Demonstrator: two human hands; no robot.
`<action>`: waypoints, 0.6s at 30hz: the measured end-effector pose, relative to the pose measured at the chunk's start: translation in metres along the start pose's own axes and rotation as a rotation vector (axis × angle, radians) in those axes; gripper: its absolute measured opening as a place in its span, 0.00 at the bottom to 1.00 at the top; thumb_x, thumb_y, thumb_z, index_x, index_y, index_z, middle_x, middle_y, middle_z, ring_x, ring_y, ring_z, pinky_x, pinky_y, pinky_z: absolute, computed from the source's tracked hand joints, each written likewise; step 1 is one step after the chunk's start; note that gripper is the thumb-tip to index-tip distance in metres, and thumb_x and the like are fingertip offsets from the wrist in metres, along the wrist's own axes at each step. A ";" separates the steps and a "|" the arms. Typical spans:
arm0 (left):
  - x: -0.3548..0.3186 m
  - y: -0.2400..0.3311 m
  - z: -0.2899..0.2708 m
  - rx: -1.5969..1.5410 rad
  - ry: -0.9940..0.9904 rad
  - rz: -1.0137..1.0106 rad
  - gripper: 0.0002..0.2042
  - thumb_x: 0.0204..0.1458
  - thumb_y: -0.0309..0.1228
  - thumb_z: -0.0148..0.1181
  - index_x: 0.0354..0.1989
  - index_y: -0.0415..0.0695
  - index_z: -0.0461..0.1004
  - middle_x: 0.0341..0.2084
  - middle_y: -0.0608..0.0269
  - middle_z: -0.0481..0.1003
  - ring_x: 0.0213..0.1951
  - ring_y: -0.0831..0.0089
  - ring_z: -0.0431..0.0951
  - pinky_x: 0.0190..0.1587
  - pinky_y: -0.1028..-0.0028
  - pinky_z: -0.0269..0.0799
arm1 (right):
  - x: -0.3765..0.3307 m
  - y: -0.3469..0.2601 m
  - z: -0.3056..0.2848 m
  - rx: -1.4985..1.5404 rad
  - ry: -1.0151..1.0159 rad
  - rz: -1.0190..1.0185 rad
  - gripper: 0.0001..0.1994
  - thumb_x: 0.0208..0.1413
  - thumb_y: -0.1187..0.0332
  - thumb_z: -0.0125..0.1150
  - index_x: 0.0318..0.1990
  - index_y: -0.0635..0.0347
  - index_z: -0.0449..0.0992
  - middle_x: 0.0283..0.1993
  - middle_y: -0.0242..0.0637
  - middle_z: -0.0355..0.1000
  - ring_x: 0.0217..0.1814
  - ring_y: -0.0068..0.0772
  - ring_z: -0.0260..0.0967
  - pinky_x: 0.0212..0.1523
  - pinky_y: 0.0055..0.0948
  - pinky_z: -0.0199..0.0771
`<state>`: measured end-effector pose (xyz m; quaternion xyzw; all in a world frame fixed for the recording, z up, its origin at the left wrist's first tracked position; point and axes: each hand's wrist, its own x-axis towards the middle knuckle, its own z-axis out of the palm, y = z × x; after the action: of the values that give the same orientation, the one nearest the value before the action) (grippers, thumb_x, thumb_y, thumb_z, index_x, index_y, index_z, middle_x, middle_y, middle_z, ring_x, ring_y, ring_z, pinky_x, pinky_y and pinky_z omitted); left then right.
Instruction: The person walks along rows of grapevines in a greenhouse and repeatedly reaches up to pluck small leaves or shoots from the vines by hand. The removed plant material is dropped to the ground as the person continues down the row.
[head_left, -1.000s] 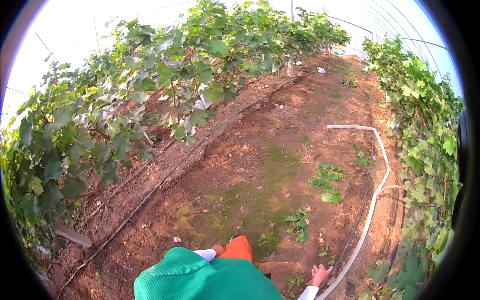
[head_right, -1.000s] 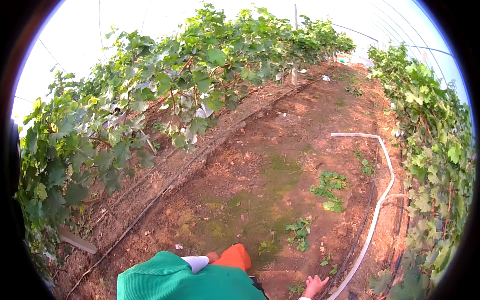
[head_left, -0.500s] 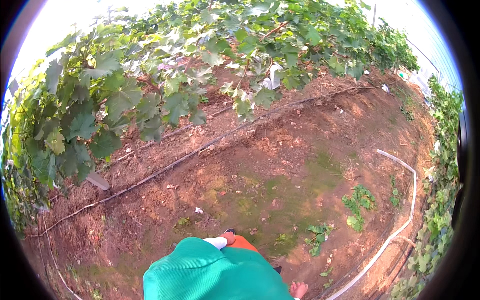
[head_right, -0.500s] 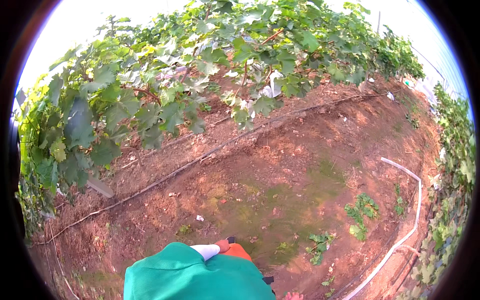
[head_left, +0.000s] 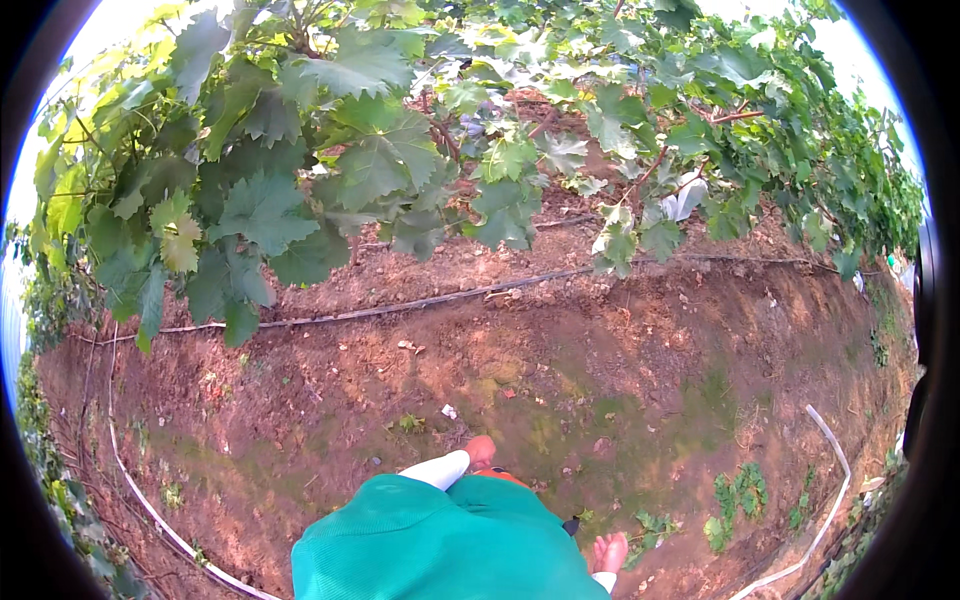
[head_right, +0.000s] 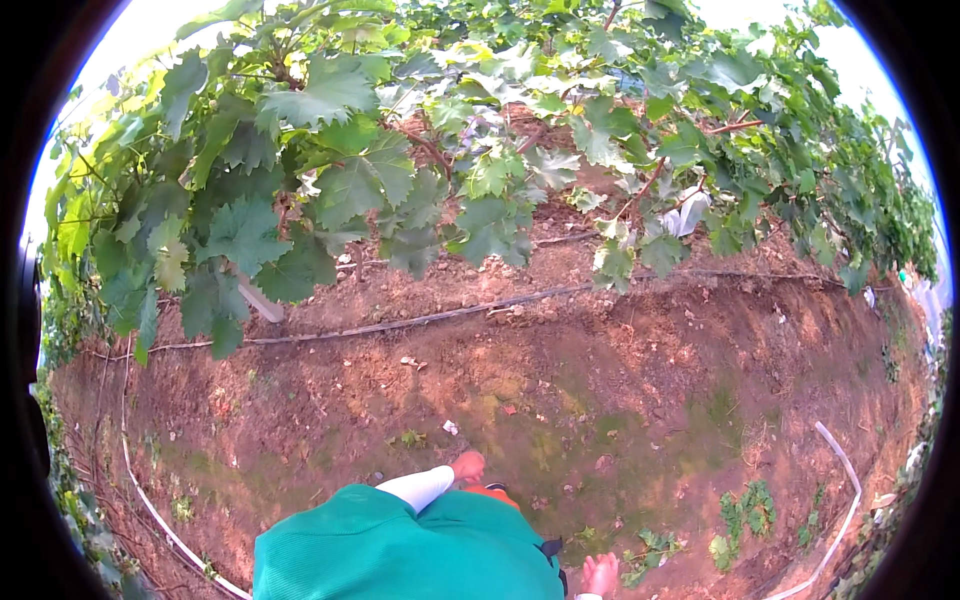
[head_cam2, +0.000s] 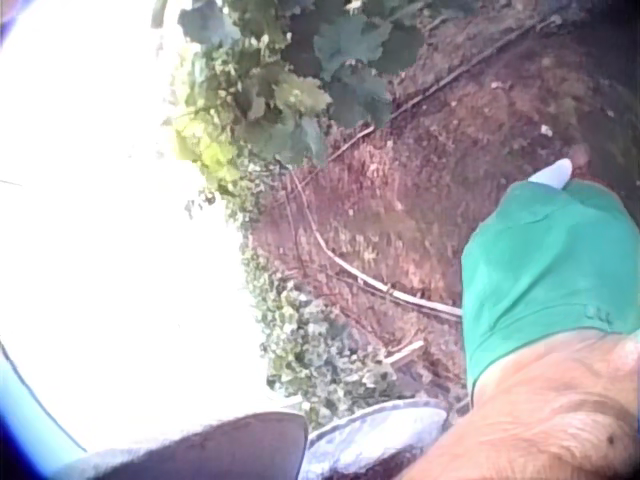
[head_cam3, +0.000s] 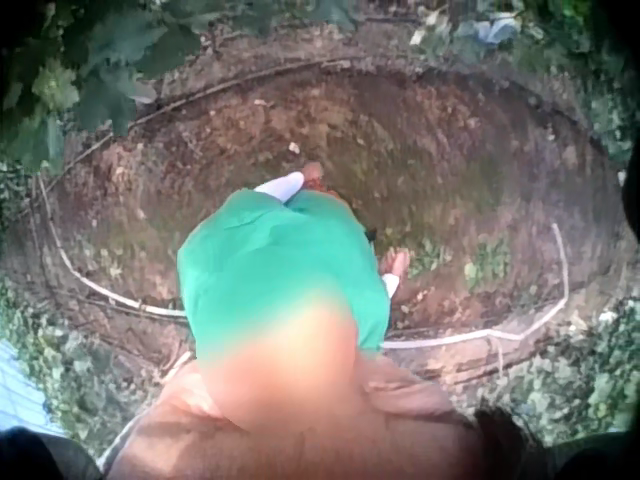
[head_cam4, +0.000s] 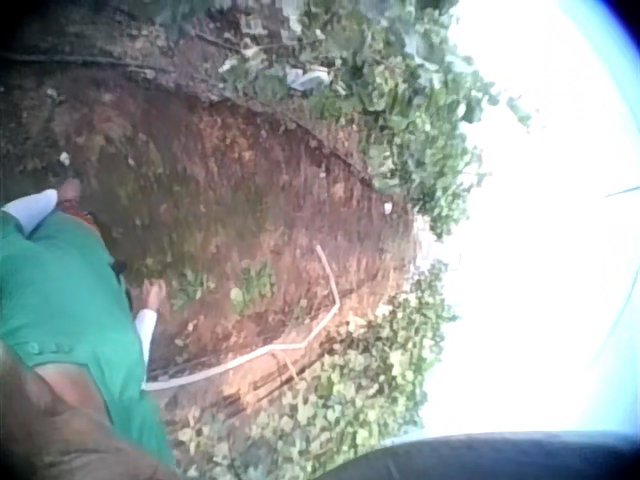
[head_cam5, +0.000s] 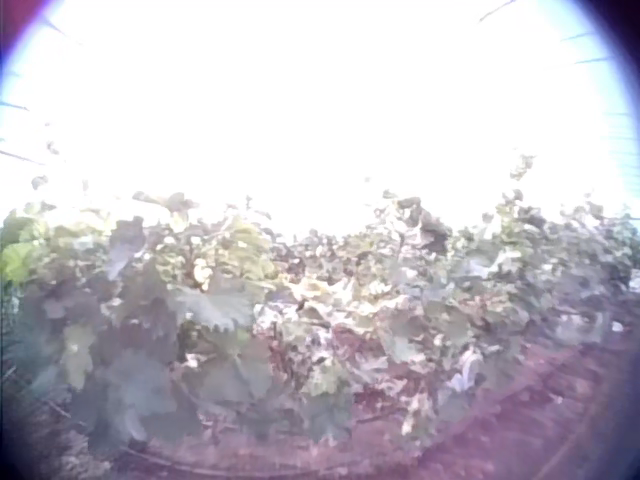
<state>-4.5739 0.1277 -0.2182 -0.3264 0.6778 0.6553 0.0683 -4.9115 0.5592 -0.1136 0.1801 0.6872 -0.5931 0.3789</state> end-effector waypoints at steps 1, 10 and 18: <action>-0.004 -0.012 -0.016 -0.464 0.008 -0.021 0.10 0.57 0.32 0.55 0.42 0.38 0.73 0.31 0.49 0.78 0.26 0.63 0.81 0.24 0.65 0.77 | -0.009 -0.018 0.044 -0.007 -0.005 0.015 0.27 0.62 0.65 0.50 0.69 0.51 0.56 0.51 0.41 0.69 0.38 0.37 0.75 0.30 0.30 0.76; -0.039 0.177 -0.113 -0.532 0.650 -0.224 0.14 0.64 0.36 0.45 0.53 0.42 0.69 0.33 0.58 0.78 0.29 0.71 0.80 0.27 0.70 0.77 | -0.007 -0.078 0.184 -0.208 -0.240 0.009 0.22 0.64 0.65 0.51 0.64 0.58 0.62 0.50 0.42 0.71 0.35 0.36 0.77 0.27 0.28 0.78; -0.057 0.279 -0.126 -0.782 0.875 0.207 0.15 0.65 0.28 0.42 0.58 0.38 0.66 0.39 0.57 0.77 0.32 0.72 0.79 0.34 0.73 0.78 | 0.119 -0.087 0.149 -0.515 -0.443 0.052 0.22 0.63 0.62 0.50 0.63 0.58 0.64 0.52 0.42 0.70 0.38 0.39 0.77 0.29 0.31 0.80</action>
<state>-4.6357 0.0103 0.0635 -0.4994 0.3798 0.6640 -0.4068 -5.0037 0.3734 -0.1428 -0.0372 0.7104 -0.4151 0.5672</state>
